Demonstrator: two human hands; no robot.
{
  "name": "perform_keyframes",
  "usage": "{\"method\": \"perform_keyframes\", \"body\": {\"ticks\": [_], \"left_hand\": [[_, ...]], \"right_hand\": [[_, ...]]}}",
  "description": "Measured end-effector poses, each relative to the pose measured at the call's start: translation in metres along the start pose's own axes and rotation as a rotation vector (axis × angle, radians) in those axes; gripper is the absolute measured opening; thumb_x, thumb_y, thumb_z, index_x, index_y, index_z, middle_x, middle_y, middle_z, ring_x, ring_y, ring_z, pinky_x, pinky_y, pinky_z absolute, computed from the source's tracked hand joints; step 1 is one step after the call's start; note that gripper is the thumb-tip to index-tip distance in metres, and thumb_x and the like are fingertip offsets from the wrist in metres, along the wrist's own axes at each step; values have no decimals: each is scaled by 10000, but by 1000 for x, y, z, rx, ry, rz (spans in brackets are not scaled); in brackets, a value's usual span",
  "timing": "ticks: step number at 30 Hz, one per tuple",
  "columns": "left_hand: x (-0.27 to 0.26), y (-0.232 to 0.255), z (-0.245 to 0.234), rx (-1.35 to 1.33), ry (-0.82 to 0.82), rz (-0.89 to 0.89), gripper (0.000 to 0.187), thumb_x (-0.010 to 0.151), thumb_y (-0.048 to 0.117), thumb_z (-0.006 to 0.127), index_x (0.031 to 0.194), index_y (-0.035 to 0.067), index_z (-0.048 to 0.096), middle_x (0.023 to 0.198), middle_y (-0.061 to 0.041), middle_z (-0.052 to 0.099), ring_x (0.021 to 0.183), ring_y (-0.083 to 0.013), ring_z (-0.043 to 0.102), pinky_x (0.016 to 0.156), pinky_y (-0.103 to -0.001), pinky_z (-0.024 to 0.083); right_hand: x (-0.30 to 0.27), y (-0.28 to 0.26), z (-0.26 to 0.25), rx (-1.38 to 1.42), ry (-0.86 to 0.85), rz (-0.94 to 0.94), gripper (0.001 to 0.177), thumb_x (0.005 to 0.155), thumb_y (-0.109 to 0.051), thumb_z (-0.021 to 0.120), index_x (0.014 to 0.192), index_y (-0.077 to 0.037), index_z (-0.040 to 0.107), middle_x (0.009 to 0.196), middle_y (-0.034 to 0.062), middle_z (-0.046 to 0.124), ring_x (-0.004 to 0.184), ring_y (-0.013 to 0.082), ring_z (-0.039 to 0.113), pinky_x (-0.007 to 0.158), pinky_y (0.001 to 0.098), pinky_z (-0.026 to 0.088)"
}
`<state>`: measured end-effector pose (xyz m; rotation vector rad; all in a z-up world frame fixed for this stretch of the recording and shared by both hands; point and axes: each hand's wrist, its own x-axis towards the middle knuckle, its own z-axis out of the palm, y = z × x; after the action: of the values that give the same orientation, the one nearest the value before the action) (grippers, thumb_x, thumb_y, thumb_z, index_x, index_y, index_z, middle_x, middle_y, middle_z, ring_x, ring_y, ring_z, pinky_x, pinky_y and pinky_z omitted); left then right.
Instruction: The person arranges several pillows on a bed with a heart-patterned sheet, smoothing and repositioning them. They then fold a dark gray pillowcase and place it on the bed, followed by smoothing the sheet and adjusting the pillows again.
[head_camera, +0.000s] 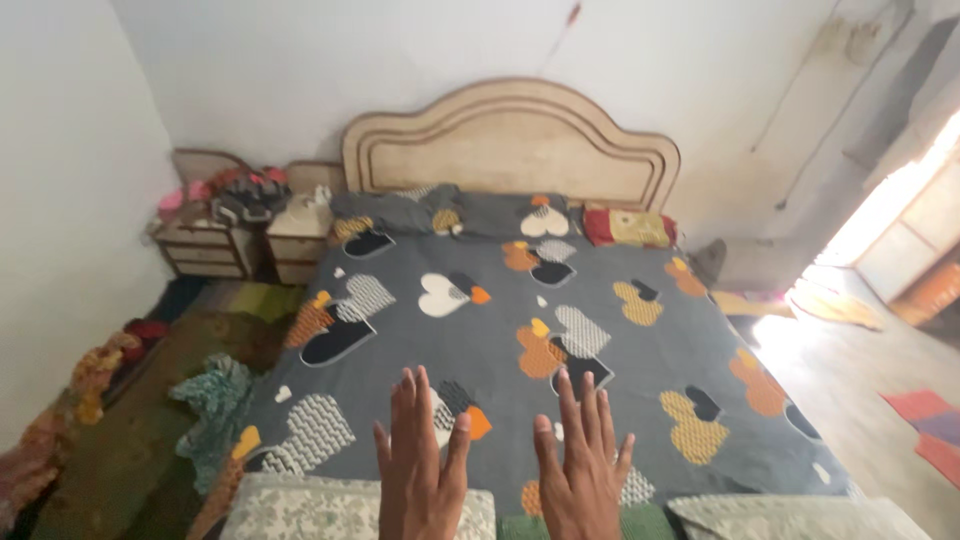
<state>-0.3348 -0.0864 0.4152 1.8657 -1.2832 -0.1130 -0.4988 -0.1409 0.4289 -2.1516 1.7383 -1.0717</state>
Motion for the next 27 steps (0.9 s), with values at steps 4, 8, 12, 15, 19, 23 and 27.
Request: {"method": "perform_keyframes", "body": {"ticks": [4, 8, 12, 15, 19, 23, 27], "left_hand": [[12, -13, -38, 199, 89, 97, 789, 1019, 498, 379, 1611, 85, 59, 1667, -203, 105, 1541, -352, 99, 1150, -674, 77], [26, -29, -82, 180, 103, 92, 805, 1008, 498, 386, 1639, 118, 63, 1705, -186, 96, 1541, -351, 77, 1156, -666, 64], [33, -48, -123, 124, 124, 73, 810, 994, 502, 366, 1660, 152, 64, 1733, -159, 93, 1545, -323, 60, 1175, -644, 30], [40, -67, -143, 129, 81, 38, 814, 1000, 541, 354, 1654, 157, 57, 1729, -157, 69, 1549, -317, 23, 1182, -632, -12], [42, -93, -157, 168, 47, -64, 828, 994, 574, 315, 1669, 181, 40, 1701, -139, 59, 1559, -314, 5, 1189, -631, -33], [42, -115, -171, 152, 70, -90, 821, 989, 583, 316, 1634, 163, 32, 1743, -158, 38, 1551, -327, 4, 1166, -645, -46], [63, -128, -177, 133, 196, -34, 798, 1014, 597, 318, 1631, 152, 79, 1704, -179, 71, 1562, -363, 44, 1194, -642, -11]], "right_hand": [[2, -43, 4, 62, 30, -107, 617, 1001, -510, 418, 1571, -284, 353, 1689, 60, 214, 1557, 267, 98, 1173, 646, -21], [-3, -85, 6, 169, 67, -210, 642, 986, -485, 468, 1578, -255, 372, 1684, 66, 253, 1569, 274, 132, 1200, 620, 9], [-7, -128, 11, 260, 84, -246, 653, 972, -455, 524, 1566, -226, 383, 1677, 80, 284, 1569, 284, 167, 1208, 585, 58], [-12, -156, 25, 302, 81, -234, 660, 962, -440, 547, 1562, -219, 387, 1671, 80, 299, 1564, 282, 180, 1208, 571, 65], [-23, -186, 50, 303, 9, -249, 654, 969, -440, 551, 1566, -226, 390, 1670, 83, 291, 1568, 285, 165, 1208, 579, 34], [-25, -208, 72, 232, -45, -254, 679, 962, -491, 521, 1581, -266, 358, 1694, 59, 228, 1571, 263, 131, 1208, 584, 19], [-9, -225, 96, 127, -175, -286, 724, 986, -557, 428, 1621, -278, 219, 1711, 61, 97, 1569, 269, 40, 1192, 613, -27]]}}
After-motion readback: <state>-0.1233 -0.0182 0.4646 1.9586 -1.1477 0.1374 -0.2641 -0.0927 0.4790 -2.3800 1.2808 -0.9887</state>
